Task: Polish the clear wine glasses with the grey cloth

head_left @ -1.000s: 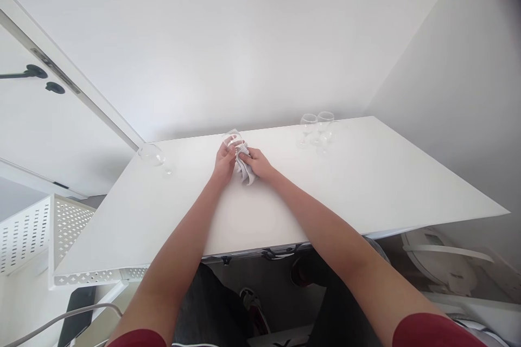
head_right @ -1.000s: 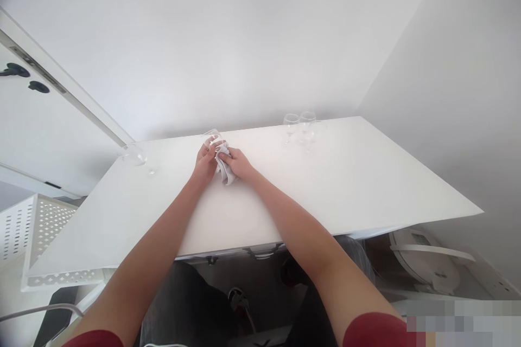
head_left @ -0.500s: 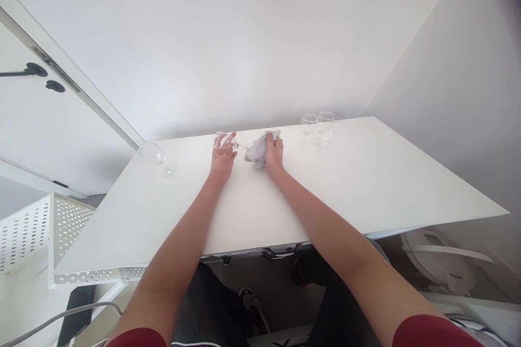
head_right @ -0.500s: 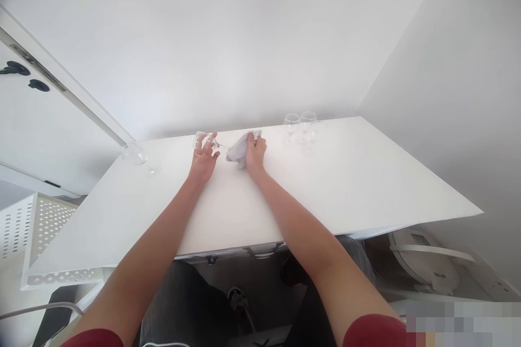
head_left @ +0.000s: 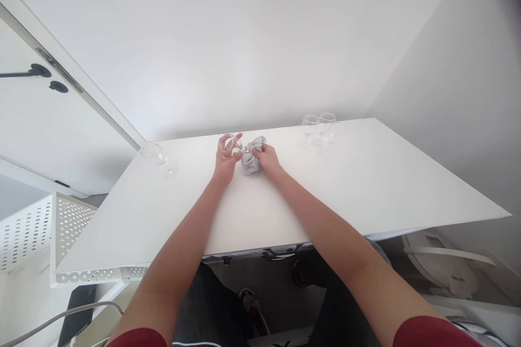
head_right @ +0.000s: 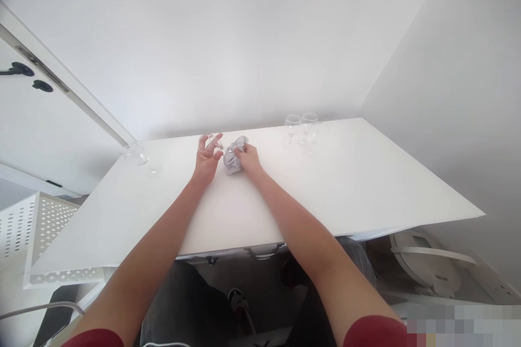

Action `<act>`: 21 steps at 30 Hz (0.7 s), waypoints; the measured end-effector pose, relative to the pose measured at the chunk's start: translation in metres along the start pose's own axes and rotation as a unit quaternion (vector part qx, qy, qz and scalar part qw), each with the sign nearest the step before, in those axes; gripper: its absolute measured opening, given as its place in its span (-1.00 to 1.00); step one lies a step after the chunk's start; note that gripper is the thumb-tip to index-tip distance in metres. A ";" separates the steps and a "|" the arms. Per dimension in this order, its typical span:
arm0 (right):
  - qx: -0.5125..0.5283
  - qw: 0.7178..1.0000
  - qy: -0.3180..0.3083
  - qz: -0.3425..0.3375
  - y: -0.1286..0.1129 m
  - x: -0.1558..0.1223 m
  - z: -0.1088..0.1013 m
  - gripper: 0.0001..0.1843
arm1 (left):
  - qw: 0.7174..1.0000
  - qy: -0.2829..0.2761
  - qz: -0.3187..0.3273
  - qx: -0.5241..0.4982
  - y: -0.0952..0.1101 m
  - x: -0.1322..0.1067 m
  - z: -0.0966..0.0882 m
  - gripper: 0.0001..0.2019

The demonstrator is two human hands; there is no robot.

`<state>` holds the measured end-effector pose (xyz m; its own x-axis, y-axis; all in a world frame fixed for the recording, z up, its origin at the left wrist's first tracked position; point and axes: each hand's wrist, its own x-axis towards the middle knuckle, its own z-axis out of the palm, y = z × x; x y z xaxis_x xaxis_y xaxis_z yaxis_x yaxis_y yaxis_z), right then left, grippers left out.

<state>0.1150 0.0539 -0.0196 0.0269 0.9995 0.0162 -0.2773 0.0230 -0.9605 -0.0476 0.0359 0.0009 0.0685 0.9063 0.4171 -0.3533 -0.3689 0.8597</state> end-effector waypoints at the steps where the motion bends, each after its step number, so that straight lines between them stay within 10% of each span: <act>1: -0.023 0.999 0.028 -0.008 0.001 0.001 -0.001 -0.72 | 1.000 0.001 -0.001 0.008 0.000 0.000 0.001 -0.32; 21: 0.055 0.997 0.047 -0.023 0.002 0.002 0.001 -0.65 | 0.999 -0.008 -0.005 0.034 0.004 -0.003 0.007 -0.35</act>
<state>0.1136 0.0559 -0.0215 0.1306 0.9910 0.0289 -0.3774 0.0766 -0.9229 -0.0430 0.0302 0.0051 0.0865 0.9065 0.4133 -0.2881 -0.3744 0.8814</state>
